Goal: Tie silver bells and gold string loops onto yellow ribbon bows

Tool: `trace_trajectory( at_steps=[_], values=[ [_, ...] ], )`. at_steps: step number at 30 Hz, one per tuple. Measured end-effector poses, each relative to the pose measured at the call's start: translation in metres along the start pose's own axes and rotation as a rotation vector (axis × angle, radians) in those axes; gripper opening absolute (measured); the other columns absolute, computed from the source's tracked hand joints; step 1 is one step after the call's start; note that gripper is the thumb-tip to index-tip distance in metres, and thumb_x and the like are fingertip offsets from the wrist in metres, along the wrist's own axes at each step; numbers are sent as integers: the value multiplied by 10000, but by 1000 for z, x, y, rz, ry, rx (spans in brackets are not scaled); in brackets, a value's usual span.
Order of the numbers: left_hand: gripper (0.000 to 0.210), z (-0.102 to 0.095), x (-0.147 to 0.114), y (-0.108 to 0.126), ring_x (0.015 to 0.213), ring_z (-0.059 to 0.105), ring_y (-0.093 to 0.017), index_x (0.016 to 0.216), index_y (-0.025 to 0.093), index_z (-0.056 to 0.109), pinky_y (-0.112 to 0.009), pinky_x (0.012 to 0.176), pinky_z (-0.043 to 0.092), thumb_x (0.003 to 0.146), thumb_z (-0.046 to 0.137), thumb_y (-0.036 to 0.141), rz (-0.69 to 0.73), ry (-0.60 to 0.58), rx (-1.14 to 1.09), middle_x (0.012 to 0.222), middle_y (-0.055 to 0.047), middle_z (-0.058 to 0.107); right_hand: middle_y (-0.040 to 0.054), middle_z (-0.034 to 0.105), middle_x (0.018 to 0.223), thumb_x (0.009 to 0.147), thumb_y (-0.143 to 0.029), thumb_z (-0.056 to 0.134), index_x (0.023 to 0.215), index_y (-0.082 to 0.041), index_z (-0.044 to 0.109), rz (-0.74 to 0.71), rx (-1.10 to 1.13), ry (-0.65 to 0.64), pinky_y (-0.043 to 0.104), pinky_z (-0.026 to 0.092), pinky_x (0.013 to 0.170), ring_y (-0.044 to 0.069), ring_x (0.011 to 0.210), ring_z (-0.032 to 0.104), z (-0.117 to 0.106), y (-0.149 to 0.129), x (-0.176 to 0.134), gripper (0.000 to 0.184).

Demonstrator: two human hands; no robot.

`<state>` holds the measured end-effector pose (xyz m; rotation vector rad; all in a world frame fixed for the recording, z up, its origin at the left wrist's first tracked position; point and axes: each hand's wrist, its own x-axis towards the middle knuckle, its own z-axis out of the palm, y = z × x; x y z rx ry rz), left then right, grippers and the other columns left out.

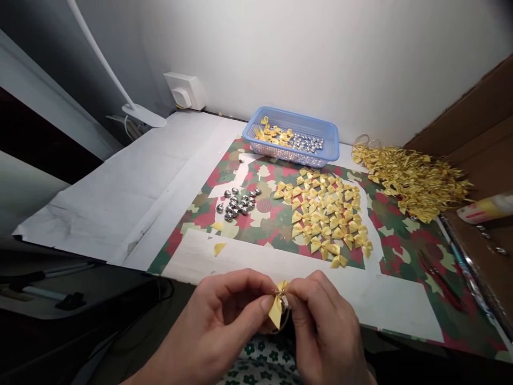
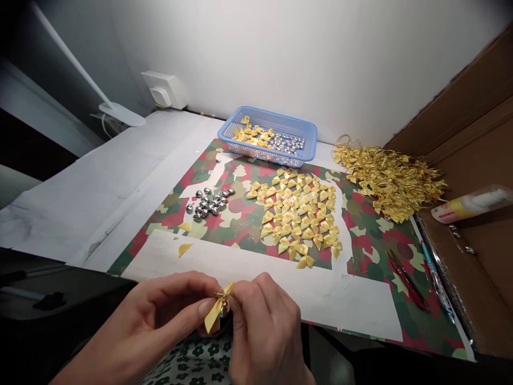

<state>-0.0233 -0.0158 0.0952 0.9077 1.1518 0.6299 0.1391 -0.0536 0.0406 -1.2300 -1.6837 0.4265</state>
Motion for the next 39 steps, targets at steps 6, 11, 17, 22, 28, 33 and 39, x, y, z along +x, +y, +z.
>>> trace_trajectory(
  at_steps=[6,11,17,22,28,33,39],
  values=[
    [102,-7,6,2,640,599,-99,802,159,775,-153,624,505,775,863,204,-108,-79,-131,681,10,694,12,534,695,1018,-96,494,989,-153,578,-191,-244,-19,286,354,555,146,593,463,-2,-1,2,105],
    [150,-6,9,-6,736,617,-122,806,168,765,-177,678,516,793,871,272,-57,-48,-160,764,-4,709,13,558,723,993,-73,528,1048,-132,592,-216,-229,-56,275,383,569,135,614,488,-7,1,2,103],
    [155,-12,7,-9,762,608,-124,834,182,802,-175,696,509,831,856,327,-67,-65,-97,795,-11,723,3,521,720,1028,-105,490,1030,-163,590,-100,-214,6,291,353,580,145,618,454,-1,-6,-4,116],
    [167,-12,7,-9,740,596,-124,818,190,828,-185,695,500,820,863,354,-100,-106,-172,775,-16,733,9,532,737,1037,-124,494,1035,-170,603,-66,-201,20,302,343,604,153,640,456,2,-9,-7,119],
    [242,-9,9,-7,726,566,-137,800,177,828,-211,681,480,802,870,416,-102,-93,-178,758,-32,717,0,509,707,1021,-99,499,1007,-151,615,-108,-218,53,303,343,617,146,635,427,1,-9,-5,128],
    [256,-9,10,-9,716,576,-131,795,166,821,-200,672,492,779,893,411,-138,-93,-269,753,-33,711,17,547,733,1012,-94,501,1018,-147,624,-96,-210,43,306,363,646,148,649,450,-2,-10,-6,134],
    [201,-9,11,-13,721,582,-114,824,160,820,-179,673,502,838,858,357,-155,-142,-357,779,-31,709,20,566,733,1016,-89,503,1033,-152,615,-111,-222,20,309,365,633,156,641,456,-3,-12,-3,130]
  ],
)
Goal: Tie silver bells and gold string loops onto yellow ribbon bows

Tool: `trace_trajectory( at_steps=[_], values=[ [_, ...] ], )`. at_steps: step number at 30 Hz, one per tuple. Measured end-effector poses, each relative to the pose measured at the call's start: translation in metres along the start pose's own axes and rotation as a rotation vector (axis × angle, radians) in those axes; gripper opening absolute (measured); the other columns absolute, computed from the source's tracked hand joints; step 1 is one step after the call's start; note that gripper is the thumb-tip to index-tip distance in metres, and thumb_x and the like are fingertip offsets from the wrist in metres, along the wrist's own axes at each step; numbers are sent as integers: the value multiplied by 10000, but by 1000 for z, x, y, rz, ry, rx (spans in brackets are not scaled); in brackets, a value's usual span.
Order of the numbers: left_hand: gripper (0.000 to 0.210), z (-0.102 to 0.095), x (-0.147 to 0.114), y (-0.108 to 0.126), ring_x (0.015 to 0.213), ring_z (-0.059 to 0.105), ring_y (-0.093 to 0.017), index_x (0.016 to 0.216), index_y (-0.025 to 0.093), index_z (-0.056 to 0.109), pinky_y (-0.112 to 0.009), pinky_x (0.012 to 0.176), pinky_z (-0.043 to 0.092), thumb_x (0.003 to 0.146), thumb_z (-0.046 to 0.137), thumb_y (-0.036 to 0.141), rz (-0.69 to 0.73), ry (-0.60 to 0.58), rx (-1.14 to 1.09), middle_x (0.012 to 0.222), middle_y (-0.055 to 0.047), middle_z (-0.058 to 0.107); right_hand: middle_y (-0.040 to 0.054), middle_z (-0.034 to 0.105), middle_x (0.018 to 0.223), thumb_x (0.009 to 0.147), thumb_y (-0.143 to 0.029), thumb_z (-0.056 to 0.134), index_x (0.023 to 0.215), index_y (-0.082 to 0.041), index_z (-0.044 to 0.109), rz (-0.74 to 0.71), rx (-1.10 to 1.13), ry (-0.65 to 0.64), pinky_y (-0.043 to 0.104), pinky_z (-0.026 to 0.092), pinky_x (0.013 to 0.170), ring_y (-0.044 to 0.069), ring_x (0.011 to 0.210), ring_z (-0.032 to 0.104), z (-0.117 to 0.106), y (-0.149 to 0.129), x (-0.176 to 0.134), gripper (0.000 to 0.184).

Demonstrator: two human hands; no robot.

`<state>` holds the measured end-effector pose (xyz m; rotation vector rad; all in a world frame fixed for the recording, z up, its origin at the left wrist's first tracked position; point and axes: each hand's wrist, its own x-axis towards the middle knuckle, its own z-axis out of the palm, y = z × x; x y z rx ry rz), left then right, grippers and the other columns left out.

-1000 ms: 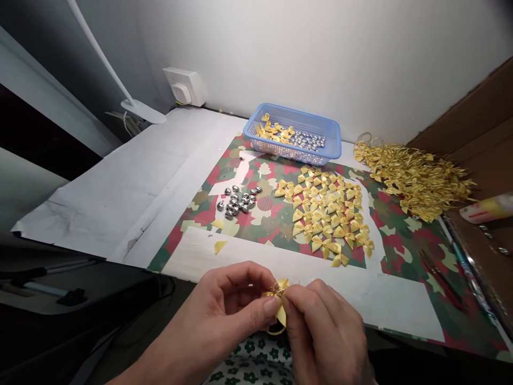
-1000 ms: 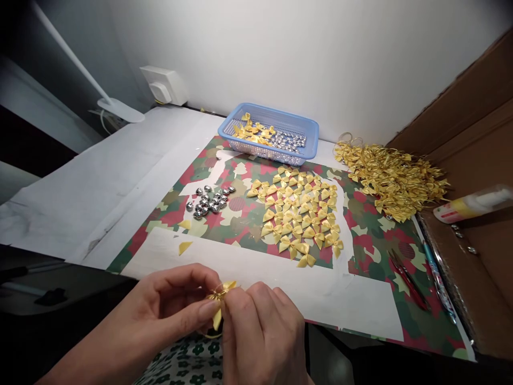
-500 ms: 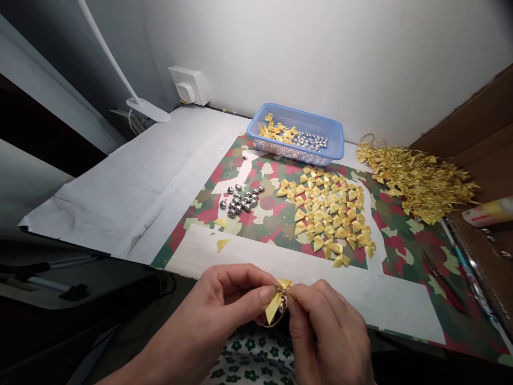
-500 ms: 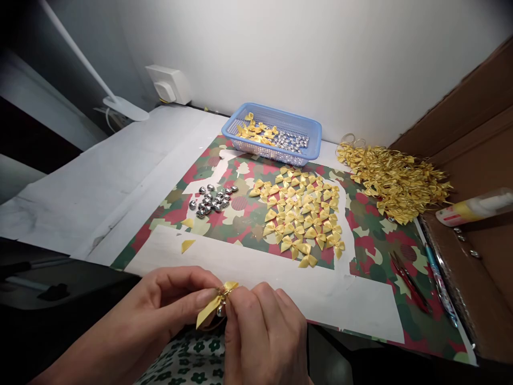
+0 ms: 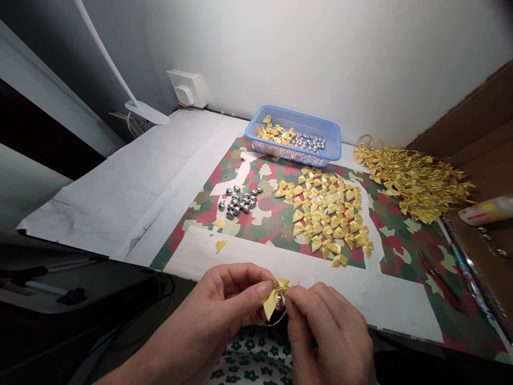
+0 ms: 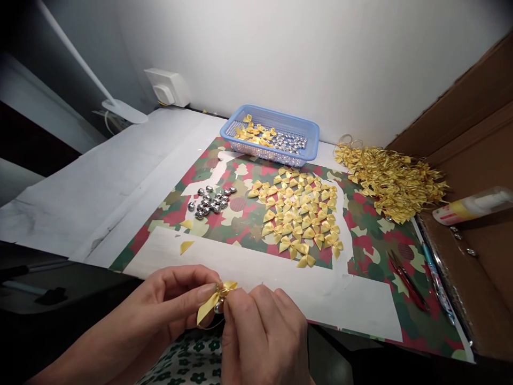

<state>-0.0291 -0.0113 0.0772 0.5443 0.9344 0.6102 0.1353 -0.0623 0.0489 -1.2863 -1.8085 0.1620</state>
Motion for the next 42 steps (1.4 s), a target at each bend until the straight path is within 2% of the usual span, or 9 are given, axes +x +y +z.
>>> trace_trajectory(
  at_steps=[7,10,15,22,34,42],
  values=[
    [288,5,-2,6,736,560,-141,792,169,816,-211,681,484,738,916,434,-19,82,81,773,-38,700,8,554,707,1013,-100,505,1017,-164,603,-27,-44,-2,277,395,621,143,611,466,-1,3,3,116],
    [306,6,-3,6,727,542,-144,789,174,813,-224,680,470,732,911,458,-9,93,118,758,-35,684,12,574,716,1003,-92,523,1037,-147,613,-67,-57,-4,267,406,619,136,611,479,-2,4,3,111],
    [331,7,-1,6,726,534,-150,775,166,804,-236,683,464,712,917,471,-4,100,126,737,-35,675,20,587,738,999,-77,536,1049,-153,622,9,-35,3,289,407,657,148,641,487,-1,1,2,125],
    [338,9,0,7,713,527,-143,764,160,800,-230,671,460,690,931,463,-6,112,114,725,-30,673,18,586,728,987,-81,547,1040,-150,629,-27,-55,11,288,407,642,150,634,492,-1,2,0,120],
    [262,5,-4,1,761,559,-146,836,175,803,-233,718,480,787,886,419,-11,116,104,787,-29,699,28,619,735,996,-80,532,1041,-145,620,-67,-110,6,289,438,652,150,623,524,-2,3,3,118],
    [261,5,1,5,717,544,-138,788,172,795,-216,678,461,786,878,419,26,101,150,723,-17,670,52,616,720,999,-74,560,1057,-93,635,-179,-184,45,310,371,601,157,613,500,4,10,2,97]
  ],
)
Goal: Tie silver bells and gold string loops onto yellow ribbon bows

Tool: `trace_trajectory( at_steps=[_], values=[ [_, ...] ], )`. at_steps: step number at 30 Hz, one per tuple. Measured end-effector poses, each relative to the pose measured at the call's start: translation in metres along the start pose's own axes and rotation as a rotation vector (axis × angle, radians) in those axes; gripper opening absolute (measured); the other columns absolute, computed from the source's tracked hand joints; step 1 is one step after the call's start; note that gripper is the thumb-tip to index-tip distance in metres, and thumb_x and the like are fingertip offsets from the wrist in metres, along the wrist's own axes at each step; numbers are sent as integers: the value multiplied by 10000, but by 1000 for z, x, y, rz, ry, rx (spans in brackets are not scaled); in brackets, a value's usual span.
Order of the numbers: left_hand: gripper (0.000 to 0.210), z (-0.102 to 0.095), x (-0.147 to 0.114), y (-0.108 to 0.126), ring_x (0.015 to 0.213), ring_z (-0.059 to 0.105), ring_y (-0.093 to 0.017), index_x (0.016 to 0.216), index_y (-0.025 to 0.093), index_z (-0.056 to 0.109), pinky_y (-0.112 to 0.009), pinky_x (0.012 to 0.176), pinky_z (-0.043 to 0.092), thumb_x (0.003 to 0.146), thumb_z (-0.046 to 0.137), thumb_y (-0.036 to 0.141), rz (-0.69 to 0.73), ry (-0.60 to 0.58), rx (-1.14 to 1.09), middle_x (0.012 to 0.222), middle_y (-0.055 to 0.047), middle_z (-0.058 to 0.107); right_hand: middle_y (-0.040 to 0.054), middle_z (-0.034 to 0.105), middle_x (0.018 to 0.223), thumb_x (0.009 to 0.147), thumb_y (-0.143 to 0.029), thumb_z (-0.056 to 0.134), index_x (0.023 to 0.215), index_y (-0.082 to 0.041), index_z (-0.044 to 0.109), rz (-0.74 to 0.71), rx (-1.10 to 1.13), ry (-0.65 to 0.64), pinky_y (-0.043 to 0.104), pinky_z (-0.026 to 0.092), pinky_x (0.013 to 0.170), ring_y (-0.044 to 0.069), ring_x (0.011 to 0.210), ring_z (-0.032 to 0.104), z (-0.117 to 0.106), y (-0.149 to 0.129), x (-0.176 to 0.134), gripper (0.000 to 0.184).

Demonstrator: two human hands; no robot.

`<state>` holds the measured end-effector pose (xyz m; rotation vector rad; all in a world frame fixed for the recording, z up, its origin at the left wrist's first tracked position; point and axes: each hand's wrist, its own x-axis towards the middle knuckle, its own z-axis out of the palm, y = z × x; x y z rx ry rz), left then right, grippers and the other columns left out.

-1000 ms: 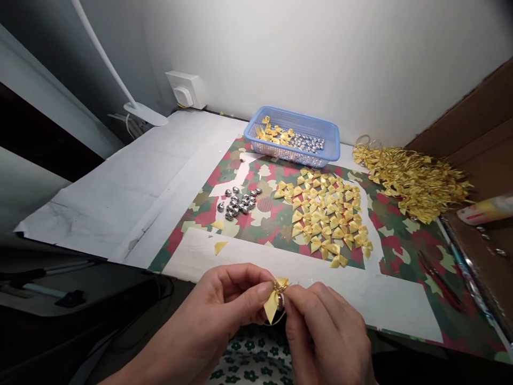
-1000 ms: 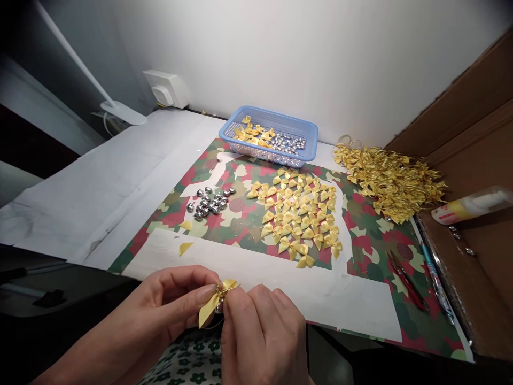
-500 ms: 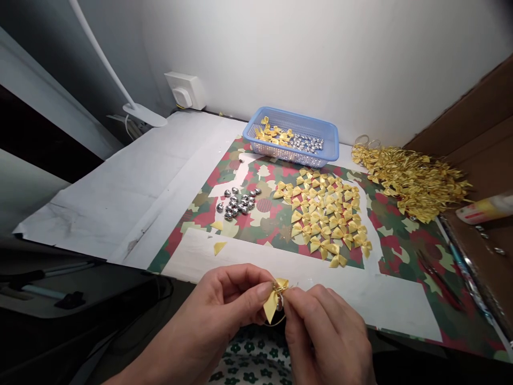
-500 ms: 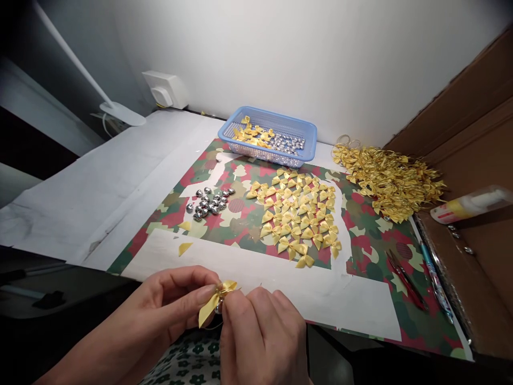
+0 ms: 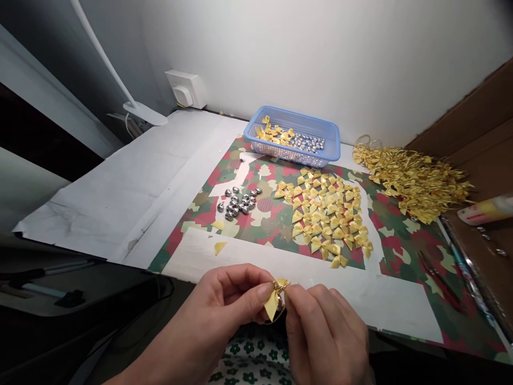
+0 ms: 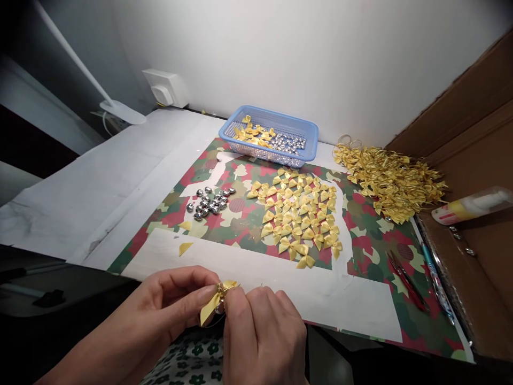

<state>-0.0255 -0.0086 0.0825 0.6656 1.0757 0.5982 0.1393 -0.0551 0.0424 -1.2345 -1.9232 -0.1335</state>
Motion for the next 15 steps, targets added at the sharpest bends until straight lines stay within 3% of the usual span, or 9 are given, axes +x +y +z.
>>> trace_trajectory(
  at_steps=[7,15],
  values=[
    [111,-5,0,-2,727,572,-148,790,190,808,-209,692,469,770,876,275,26,-8,92,734,-7,697,32,566,725,1044,-116,504,983,-159,615,137,33,7,334,307,620,177,643,430,1,0,4,133],
    [155,1,0,1,678,507,-133,738,168,771,-202,645,438,725,893,263,-18,-27,-15,684,1,647,16,545,691,1018,-90,469,934,-158,592,121,156,-72,297,331,590,156,611,455,-8,5,6,164]
  ],
)
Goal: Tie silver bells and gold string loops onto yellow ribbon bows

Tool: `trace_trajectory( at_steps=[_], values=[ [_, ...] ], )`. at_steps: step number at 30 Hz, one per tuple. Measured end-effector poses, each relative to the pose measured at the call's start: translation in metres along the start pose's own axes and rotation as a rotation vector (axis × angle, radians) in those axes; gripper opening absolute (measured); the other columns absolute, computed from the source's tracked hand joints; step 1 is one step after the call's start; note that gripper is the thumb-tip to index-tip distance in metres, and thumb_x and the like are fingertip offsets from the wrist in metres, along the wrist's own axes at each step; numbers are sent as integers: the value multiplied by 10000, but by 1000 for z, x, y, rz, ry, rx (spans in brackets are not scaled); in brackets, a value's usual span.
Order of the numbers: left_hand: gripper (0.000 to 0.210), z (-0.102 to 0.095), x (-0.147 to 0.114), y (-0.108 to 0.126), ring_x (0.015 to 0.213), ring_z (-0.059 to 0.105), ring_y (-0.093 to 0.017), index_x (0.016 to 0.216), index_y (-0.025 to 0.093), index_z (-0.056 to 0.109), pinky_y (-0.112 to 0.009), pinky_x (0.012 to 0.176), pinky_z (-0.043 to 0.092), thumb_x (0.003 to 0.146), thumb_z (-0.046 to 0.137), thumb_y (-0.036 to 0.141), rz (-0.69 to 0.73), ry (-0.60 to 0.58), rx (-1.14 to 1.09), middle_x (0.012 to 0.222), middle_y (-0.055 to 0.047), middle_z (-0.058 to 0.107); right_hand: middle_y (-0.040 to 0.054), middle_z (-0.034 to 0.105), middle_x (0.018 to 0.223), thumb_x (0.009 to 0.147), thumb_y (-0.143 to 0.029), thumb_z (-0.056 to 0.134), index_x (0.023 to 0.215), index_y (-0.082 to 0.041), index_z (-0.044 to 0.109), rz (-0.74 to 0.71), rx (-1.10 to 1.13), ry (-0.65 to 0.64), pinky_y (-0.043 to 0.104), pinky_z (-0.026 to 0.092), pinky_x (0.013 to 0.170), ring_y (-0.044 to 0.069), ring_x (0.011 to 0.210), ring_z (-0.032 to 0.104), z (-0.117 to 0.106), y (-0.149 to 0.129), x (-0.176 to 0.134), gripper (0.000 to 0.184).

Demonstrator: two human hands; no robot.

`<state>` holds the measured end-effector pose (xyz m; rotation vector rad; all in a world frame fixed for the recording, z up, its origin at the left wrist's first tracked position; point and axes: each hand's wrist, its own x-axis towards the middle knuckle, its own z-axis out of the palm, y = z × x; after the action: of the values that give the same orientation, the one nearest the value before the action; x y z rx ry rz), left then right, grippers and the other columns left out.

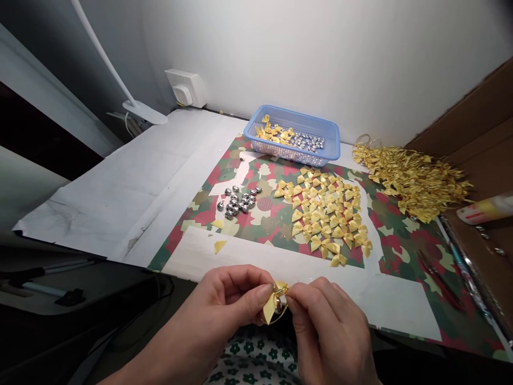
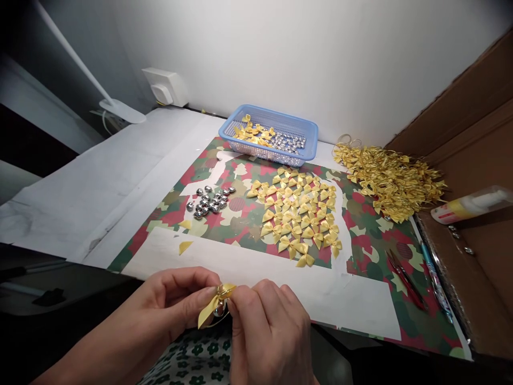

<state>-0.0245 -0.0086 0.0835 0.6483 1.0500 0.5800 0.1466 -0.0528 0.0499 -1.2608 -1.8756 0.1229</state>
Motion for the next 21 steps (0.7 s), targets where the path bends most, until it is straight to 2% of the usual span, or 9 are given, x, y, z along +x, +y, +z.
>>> trace_trajectory(
  at_steps=[11,16,21],
  values=[
    [224,2,-1,1,674,487,-132,718,161,768,-205,644,430,688,927,316,-28,5,-35,672,-2,628,13,545,693,1008,-86,479,964,-161,594,-55,-11,-25,288,327,578,155,599,458,-1,2,0,144],
    [175,0,-1,1,677,494,-135,719,166,773,-206,647,434,696,910,272,-12,17,-5,667,-2,628,15,545,696,992,-74,488,977,-147,600,-68,-23,-24,290,330,577,152,604,457,-1,4,-1,134],
    [158,0,-1,-1,680,522,-131,741,162,784,-191,637,444,701,906,255,8,20,-5,685,-6,655,24,533,697,1011,-81,468,947,-148,605,-10,-23,28,306,311,597,164,618,429,1,-1,-1,166]
  ],
)
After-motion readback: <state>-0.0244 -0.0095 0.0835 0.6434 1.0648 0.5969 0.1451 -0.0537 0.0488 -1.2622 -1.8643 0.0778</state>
